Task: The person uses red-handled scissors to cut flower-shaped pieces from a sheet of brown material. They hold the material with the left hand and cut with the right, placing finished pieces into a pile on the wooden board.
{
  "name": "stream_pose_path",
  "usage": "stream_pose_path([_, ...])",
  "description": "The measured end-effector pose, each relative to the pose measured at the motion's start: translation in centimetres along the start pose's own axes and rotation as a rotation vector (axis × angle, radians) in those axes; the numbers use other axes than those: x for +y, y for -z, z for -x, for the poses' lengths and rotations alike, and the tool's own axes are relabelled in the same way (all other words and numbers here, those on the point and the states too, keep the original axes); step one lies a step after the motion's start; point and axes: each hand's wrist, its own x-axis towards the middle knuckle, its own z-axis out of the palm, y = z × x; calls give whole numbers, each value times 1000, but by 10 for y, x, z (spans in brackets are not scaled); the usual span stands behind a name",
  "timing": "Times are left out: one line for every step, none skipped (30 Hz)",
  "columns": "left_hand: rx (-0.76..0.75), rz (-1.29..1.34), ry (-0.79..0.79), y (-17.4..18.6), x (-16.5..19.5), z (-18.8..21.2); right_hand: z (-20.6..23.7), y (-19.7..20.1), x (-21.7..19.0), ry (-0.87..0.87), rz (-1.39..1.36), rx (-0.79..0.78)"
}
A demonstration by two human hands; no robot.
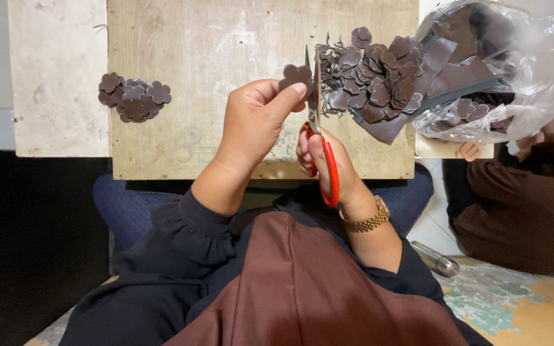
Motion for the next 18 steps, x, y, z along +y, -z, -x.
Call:
stream_pose_path([-2, 8, -4, 0, 0, 0, 0, -1, 0, -2, 4, -1])
stream_pose_path([-4, 16, -8, 1, 0, 0, 0, -1, -1, -3, 7, -2])
stream_pose_path([-5, 17, -4, 1, 0, 0, 1, -1, -1, -5, 11, -3])
stream_pose_path([-7, 18, 1, 1, 0, 0, 1, -1, -3, -7, 21, -2])
stream_pose_path([-7, 19, 6, 1, 0, 0, 2, -1, -4, -11, 31, 0])
stream_pose_path([-10, 26, 10, 2, 0, 0, 2, -1, -5, -14, 41, 1])
stream_pose_path([-14, 33, 13, 2, 1, -1, 3, 0, -5, -18, 54, 3])
stream_pose_path([-19, 40, 15, 3, 1, -1, 3, 0, -6, -20, 68, 5])
stream_pose_path([-20, 34, 16, 3, 1, -1, 4, 0, -7, -23, 82, 8])
stream_pose_path([-22, 28, 18, 4, 1, -1, 4, 0, -7, -29, 74, 4])
stream_pose_path([-24, 23, 20, 5, 2, -1, 4, 0, -7, -35, 67, 0])
stream_pose_path([-24, 13, 22, 6, 2, -1, 4, 1, -8, -41, 59, -5])
stream_pose_path([-24, 3, 25, 7, 3, -2, 4, 1, -8, -37, 73, -14])
stream_pose_path([-25, -7, 28, 8, 4, -2, 3, 2, -9, -34, 87, -23])
stream_pose_path([-33, -25, 35, 10, 5, -2, 3, 2, -9, -30, 101, -33])
stream_pose_path([-42, -43, 41, 11, 6, -3, 3, 2, -10, -29, 90, -48])
stream_pose_path([-51, -61, 48, 12, 7, -4, 5, 2, -10, -28, 78, -63])
stream_pose_path([-62, -71, 45, 13, 8, -4, 5, 2, -11, -27, 67, -78])
